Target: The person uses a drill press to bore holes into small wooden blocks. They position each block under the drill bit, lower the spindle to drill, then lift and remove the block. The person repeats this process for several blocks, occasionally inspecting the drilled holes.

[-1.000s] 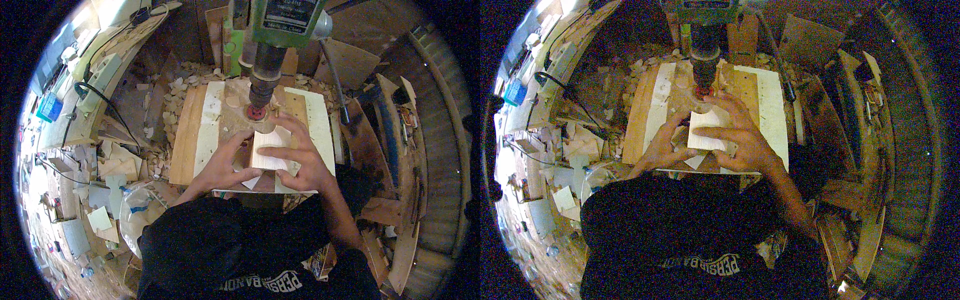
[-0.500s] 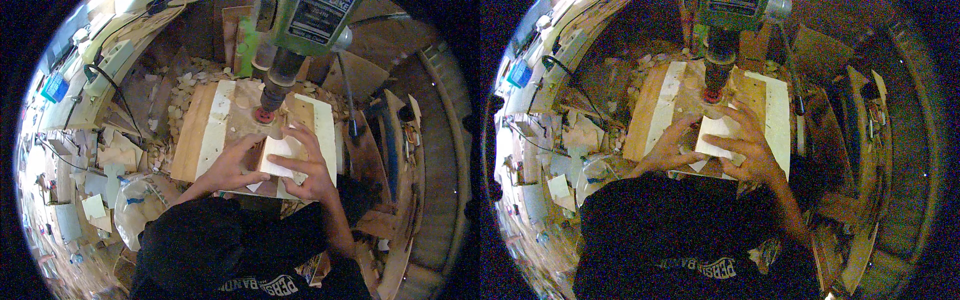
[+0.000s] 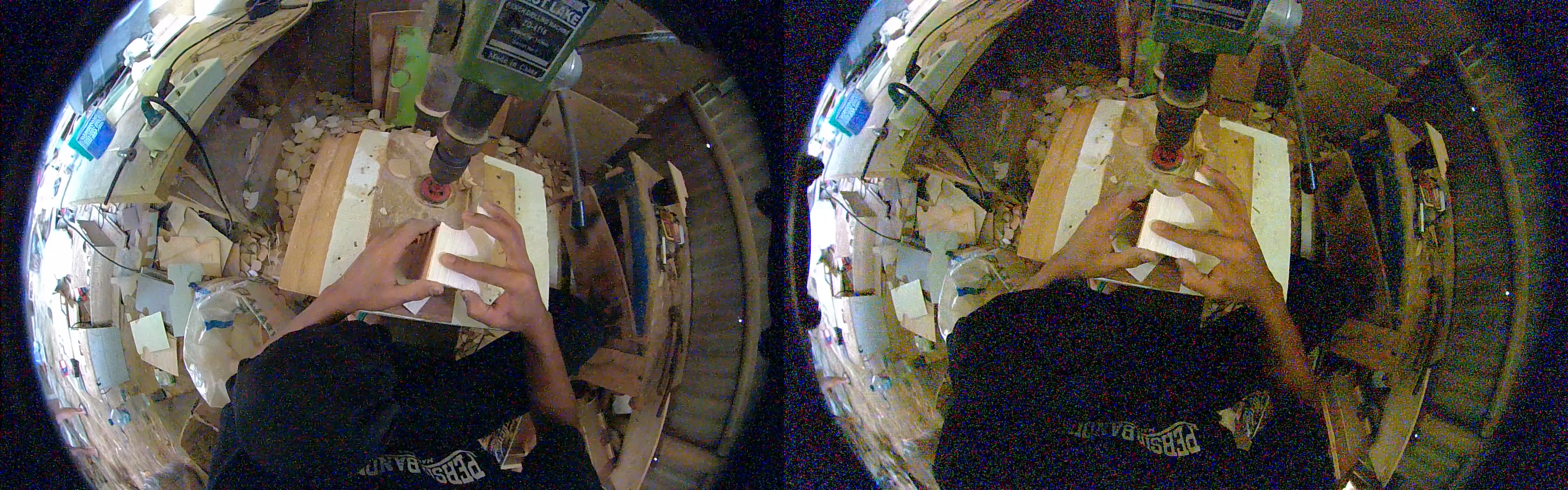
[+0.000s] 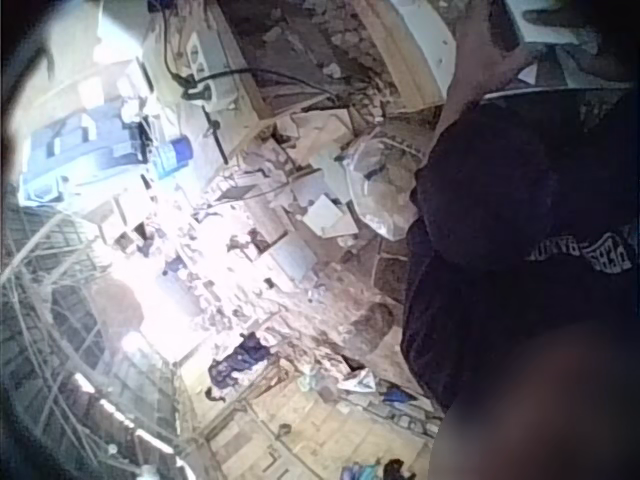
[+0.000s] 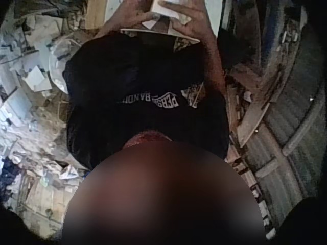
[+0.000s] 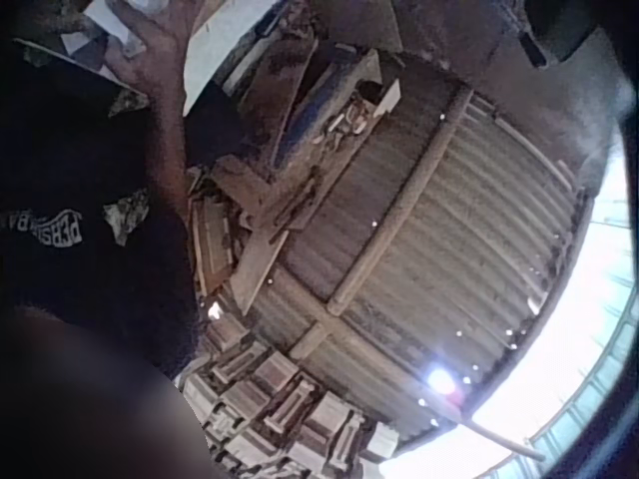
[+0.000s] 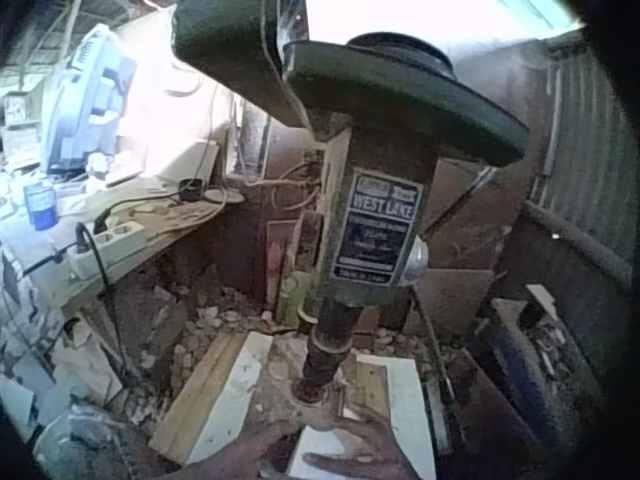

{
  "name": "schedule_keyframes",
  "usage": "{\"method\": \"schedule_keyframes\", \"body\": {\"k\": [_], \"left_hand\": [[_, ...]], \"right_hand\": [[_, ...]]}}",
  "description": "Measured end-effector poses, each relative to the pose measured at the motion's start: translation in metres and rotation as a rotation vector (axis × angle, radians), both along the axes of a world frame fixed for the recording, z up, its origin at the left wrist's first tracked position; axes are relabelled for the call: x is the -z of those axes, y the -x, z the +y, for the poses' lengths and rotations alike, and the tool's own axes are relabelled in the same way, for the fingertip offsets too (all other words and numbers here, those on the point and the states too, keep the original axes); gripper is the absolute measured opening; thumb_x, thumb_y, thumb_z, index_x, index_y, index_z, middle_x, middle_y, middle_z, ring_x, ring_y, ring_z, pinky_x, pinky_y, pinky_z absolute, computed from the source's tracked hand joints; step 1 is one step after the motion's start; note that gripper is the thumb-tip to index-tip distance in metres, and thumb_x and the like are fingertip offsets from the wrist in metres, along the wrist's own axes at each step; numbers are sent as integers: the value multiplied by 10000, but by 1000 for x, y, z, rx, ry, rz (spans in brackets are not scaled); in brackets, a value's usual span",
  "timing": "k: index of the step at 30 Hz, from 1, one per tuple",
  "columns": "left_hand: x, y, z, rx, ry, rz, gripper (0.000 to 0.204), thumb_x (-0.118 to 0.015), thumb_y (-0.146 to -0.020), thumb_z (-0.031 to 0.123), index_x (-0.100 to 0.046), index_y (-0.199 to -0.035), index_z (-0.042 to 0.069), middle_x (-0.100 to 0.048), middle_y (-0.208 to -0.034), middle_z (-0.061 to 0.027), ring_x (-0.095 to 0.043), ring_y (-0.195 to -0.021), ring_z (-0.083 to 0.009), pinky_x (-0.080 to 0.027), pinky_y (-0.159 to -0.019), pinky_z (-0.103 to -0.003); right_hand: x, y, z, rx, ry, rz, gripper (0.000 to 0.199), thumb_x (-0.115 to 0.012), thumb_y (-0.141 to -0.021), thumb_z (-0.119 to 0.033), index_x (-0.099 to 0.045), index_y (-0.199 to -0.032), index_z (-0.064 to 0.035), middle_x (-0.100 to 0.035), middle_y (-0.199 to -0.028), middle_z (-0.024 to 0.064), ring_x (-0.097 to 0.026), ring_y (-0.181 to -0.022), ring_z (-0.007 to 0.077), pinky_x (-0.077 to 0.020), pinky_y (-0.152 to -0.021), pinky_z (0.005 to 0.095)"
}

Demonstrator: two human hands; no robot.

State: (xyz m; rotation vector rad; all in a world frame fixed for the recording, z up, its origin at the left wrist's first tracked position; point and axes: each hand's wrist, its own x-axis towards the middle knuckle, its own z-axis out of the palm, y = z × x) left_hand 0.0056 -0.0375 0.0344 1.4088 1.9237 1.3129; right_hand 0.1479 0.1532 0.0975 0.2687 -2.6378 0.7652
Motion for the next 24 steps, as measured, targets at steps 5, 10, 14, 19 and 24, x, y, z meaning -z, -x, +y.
{"method": "schedule_keyframes", "body": {"k": [5,10,14,19,24], "left_hand": [[3,0,3,-6,-140,4,831,-780,-785,425,-416,-1399,-2,-555,-1295,-248,-527,-1221,-405,-400,-1048,-462],[1,0,1,-20,-116,46,821,-781,-789,422,-421,-1397,3,-561,-1287,-244,-532,-1218,-402,-408,-1041,-464],[-1,0,1,4,-119,-10,832,-791,-779,418,-420,-1400,7,-560,-1292,-247,-539,-1211,-405,-419,-1029,-467],[0,1,3,1,-145,42,840,-800,-771,405,-414,-1401,4,-562,-1286,-252,-541,-1204,-413,-422,-1022,-469],[1,1,2,-7,-126,45,848,-804,-763,407,-412,-1395,-3,-554,-1287,-248,-541,-1199,-417,-424,-1019,-468]], "right_hand": [[-1,1,0,-6,8,-15,537,-685,-594,-141,-763,-1118,-231,-496,-1426,124,-323,-1399,426,-249,-1166,561],[-1,0,-1,2,15,-23,554,-688,-585,-124,-761,-1123,-233,-493,-1431,121,-317,-1406,425,-246,-1167,564],[1,1,0,-5,17,-11,564,-690,-582,-117,-758,-1130,-237,-487,-1435,123,-317,-1406,424,-244,-1167,566],[1,2,2,-29,-1,-11,563,-694,-583,-127,-757,-1131,-240,-485,-1436,126,-318,-1406,422,-241,-1168,567],[2,2,2,-19,-3,-1,547,-697,-593,-146,-759,-1128,-241,-485,-1434,131,-320,-1404,424,-242,-1167,568]]}}
